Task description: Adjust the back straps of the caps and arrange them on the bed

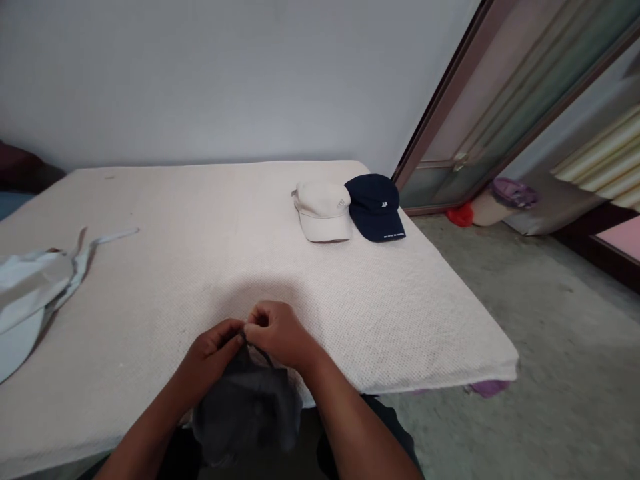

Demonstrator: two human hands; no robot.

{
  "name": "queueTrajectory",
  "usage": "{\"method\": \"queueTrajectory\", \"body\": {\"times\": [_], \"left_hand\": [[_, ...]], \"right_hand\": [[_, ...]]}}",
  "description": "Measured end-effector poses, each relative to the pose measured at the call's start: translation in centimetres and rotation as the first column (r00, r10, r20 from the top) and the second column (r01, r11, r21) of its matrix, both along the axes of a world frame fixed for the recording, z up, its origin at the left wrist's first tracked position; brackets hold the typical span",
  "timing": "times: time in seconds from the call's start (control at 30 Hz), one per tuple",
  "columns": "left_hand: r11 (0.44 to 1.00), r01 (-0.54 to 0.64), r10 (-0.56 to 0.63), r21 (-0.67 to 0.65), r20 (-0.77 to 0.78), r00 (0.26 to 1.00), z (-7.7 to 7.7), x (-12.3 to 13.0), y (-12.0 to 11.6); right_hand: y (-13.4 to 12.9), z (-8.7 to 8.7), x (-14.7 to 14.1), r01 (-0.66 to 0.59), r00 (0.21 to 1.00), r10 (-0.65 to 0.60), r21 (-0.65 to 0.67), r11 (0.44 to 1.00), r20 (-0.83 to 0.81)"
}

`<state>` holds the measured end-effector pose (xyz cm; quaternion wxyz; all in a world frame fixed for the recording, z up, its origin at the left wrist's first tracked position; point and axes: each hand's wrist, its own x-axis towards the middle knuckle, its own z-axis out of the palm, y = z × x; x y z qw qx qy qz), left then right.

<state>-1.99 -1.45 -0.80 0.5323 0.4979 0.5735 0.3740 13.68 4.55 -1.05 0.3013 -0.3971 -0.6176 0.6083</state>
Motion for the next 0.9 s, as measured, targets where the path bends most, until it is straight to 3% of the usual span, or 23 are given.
{"method": "queueTrajectory", "body": {"times": [0.2, 0.3, 0.57, 0.63, 0.77, 0.83, 0.9], "left_hand": [[0.995, 0.007, 0.010, -0.103, 0.160, 0.987, -0.1, -0.1, -0.1], [0.990, 0.009, 0.029, -0.142, 0.268, 0.963, -0.1, -0.1, -0.2], [0.942, -0.015, 0.224, -0.336, 0.593, 0.773, 0.4, -0.5, -0.9], [0.943, -0.086, 0.286, -0.322, 0.646, 0.708, 0.7, -1.1, -0.9], [0.945, -0.166, 0.325, -0.281, 0.763, 0.559, 1.2, -2.3, -0.8], [0.955, -0.146, 0.296, -0.258, 0.803, 0.518, 1.3, -2.7, -0.8], [0.965, -0.121, 0.261, -0.231, 0.828, 0.497, 1.2, -3.0, -0.8]], "right_hand": [[0.2, 0.0, 0.4, -0.077, 0.952, -0.025, -0.315, 0.946, -0.306], [0.3, -0.1, 0.5, -0.137, 0.918, -0.026, -0.377, 0.916, -0.397], [0.7, -0.2, 0.9, -0.145, 0.927, -0.002, -0.364, 0.920, -0.374], [0.7, 0.2, 1.2, -0.193, 0.940, 0.071, -0.348, 0.917, -0.333], [-0.1, 1.0, 1.5, -0.432, 0.891, 0.369, -0.247, 0.867, -0.265], [-0.6, 1.1, 1.4, -0.479, 0.866, 0.415, -0.226, 0.848, -0.278], [-1.0, 0.8, 1.2, -0.489, 0.856, 0.388, -0.293, 0.822, -0.341]]}}
